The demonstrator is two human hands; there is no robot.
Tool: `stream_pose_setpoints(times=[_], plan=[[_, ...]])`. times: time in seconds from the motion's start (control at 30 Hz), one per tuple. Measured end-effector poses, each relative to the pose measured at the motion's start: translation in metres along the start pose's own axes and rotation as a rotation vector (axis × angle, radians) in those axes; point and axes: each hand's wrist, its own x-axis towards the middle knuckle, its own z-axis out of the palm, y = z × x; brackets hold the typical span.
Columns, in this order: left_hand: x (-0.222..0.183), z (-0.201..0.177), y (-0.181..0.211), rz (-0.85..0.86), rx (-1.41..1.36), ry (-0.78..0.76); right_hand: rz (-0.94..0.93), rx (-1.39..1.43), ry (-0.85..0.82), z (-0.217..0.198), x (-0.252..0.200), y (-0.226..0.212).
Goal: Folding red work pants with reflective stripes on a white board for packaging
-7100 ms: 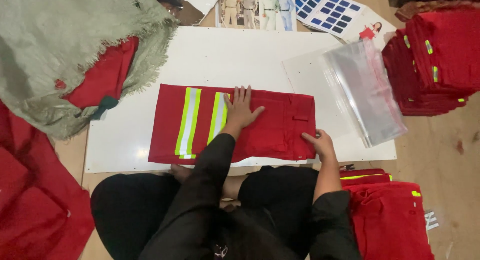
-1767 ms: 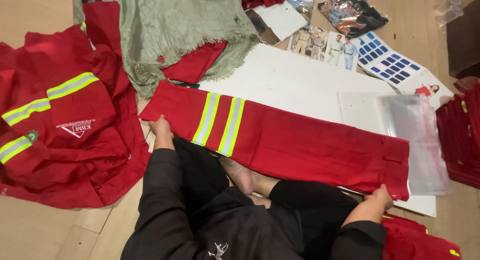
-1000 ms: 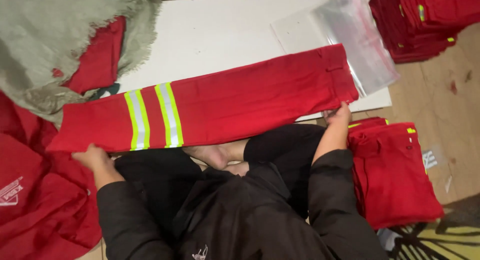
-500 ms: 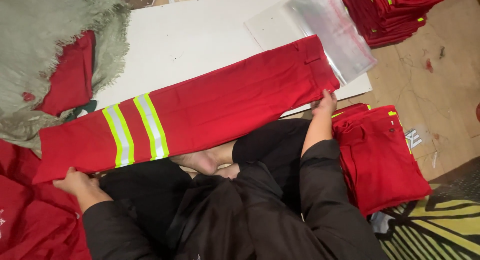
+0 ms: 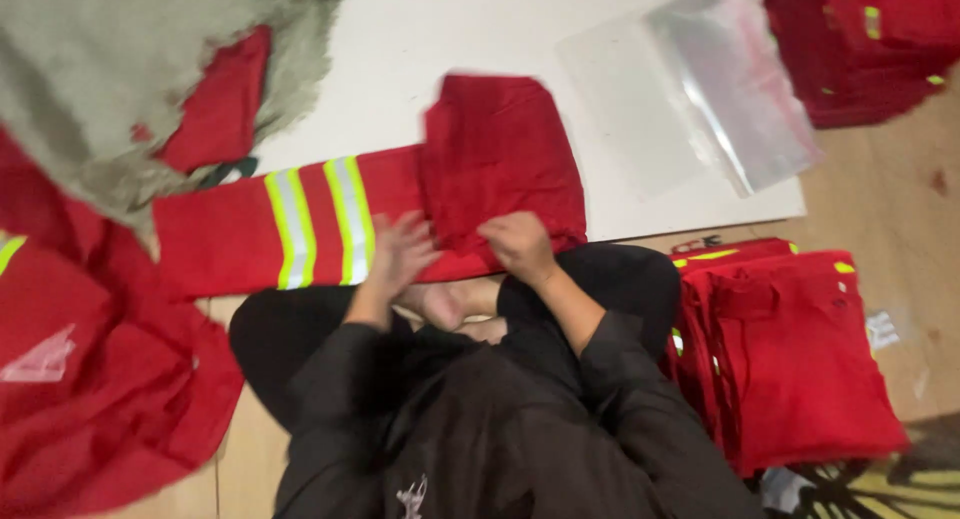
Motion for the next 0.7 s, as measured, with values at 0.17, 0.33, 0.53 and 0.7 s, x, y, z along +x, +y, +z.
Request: stream_pose_setpoints(times=[0.17, 0.33, 0.53, 0.7], plan=[[0.046, -0.038, -0.078, -0.182, 0.103, 0.263, 0.159, 0.141, -0.413, 0.047, -0.068, 0.013], [0.017, -0.002, -0.056, -0.123, 0.067, 0.231, 0.231, 0.025, -0.375, 0.028, -0.040, -0.012], [0.019, -0.007, -0.060, -0.087, 0.153, 0.197, 0.313, -0.135, -0.440, 0.082, -0.073, -0.008], [0.001, 0.018, -0.044, -0.074, 0.160, 0.216, 1.256, 0.738, 0.502, 0.058, -0.049, 0.018]])
